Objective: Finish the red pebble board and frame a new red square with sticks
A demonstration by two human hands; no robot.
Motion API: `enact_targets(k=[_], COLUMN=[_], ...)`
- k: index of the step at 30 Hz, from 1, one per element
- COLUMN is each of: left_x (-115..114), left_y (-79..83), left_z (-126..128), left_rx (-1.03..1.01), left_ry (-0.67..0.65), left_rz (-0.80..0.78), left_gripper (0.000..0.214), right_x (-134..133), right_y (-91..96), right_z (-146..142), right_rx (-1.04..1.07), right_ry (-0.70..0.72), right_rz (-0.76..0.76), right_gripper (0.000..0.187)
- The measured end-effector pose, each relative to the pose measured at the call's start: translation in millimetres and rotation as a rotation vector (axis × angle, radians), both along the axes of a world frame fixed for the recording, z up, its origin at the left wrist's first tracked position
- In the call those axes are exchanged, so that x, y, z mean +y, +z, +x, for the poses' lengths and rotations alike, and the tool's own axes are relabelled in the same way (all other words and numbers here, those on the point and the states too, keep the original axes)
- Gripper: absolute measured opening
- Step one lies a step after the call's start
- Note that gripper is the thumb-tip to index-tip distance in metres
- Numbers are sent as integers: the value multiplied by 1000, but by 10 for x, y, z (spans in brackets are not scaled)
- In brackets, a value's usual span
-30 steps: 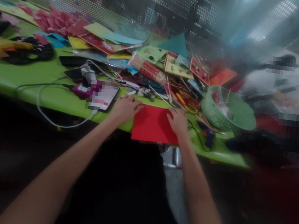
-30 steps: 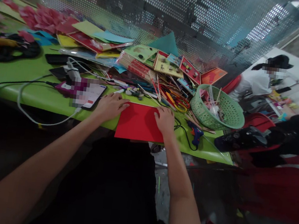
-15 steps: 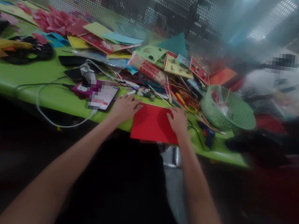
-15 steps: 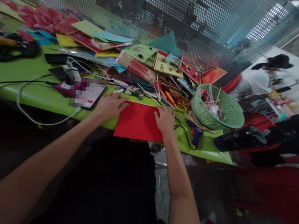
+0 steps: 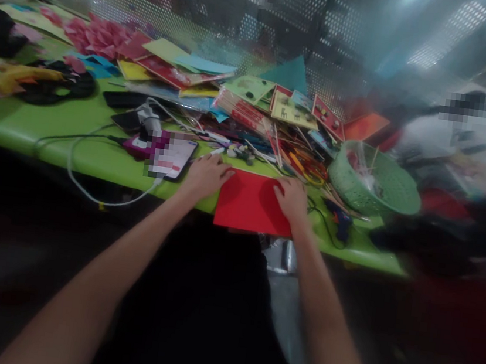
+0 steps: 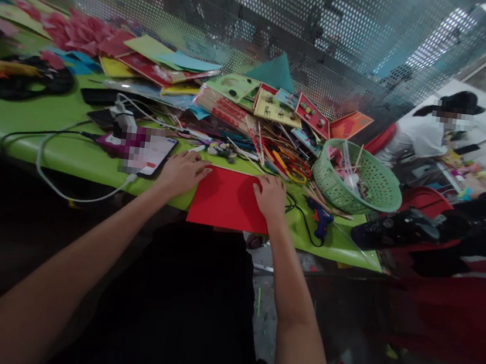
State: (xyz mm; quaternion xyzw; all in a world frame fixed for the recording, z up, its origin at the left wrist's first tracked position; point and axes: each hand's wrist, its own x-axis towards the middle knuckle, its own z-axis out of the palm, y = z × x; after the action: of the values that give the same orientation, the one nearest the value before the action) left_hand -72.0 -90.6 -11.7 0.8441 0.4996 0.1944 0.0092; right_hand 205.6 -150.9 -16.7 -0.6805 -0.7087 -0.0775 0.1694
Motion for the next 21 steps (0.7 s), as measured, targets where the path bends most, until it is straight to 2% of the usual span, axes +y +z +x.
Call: enact_targets(k=[21], left_x=[14], left_y=[-25], left_z=[0], left_rx=[3], left_ry=[1], left_rz=[6], left_gripper=[46], right_x=[-3], right_y=[-4], right_z=[-6], right_rx=[-14], right_ry=[12], right_rz=[5], right_gripper=[38])
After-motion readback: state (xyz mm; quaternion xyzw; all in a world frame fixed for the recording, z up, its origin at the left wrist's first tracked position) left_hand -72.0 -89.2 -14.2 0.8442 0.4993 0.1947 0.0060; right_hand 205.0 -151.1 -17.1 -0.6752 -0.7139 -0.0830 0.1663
